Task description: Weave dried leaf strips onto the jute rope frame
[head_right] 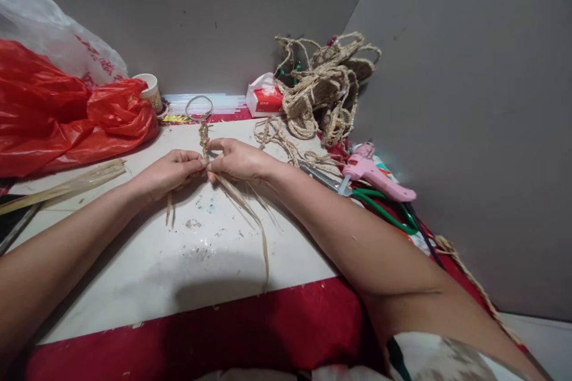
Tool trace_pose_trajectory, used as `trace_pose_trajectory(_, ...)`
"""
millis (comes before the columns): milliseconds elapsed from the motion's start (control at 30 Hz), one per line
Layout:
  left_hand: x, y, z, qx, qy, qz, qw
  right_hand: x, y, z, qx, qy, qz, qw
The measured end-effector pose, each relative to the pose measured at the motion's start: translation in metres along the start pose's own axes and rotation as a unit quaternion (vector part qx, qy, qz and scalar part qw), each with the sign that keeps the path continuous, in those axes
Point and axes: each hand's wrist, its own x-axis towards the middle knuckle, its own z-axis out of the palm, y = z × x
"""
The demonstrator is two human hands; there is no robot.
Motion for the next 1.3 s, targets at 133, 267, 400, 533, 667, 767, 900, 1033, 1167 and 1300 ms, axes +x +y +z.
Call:
trace_pose_trajectory(133,-0.001,0.003,-0.005,-0.068,-0.064,-0.037,0.995,-0.001,-0.001,0.000,-0.006,0.005,-0.018,1.000)
trace_pose_trajectory(267,-0.002,0.006,-0.006,-0.091,-0.053,-0.034,0.994,-0.003,-0.004,0.001,0.043,-0.002,-0.010,0.999)
trace_pose_trajectory(400,-0.001,0.003,-0.006,-0.080,-0.045,-0.027,0.995,-0.004,-0.005,0.002,0.025,0.004,-0.001,1.000)
trace_pose_trajectory(533,0.000,0.002,-0.004,-0.066,-0.036,-0.017,0.997,-0.005,-0.003,0.008,-0.055,0.048,-0.043,0.996)
trace_pose_trajectory(667,-0.003,0.004,0.001,-0.069,0.010,-0.009,0.998,-0.007,-0.005,0.008,-0.153,0.091,-0.056,0.982)
trace_pose_trajectory(767,-0.005,0.006,0.005,-0.069,0.035,-0.014,0.997,-0.009,-0.009,0.002,-0.242,0.109,-0.082,0.961)
trace_pose_trajectory(900,-0.005,0.005,0.006,-0.060,0.046,-0.018,0.997,-0.013,-0.014,-0.003,-0.386,0.120,-0.102,0.909)
trace_pose_trajectory(1033,-0.005,0.002,0.009,-0.058,0.058,-0.009,0.997,-0.020,-0.020,0.002,-0.461,0.113,-0.085,0.876)
trace_pose_trajectory(1167,-0.006,0.000,0.013,-0.080,0.060,-0.005,0.995,-0.025,-0.022,0.018,-0.434,0.056,-0.072,0.896)
trace_pose_trajectory(1300,-0.008,-0.001,0.013,-0.128,0.038,-0.016,0.991,-0.024,-0.013,0.032,-0.473,0.071,-0.086,0.874)
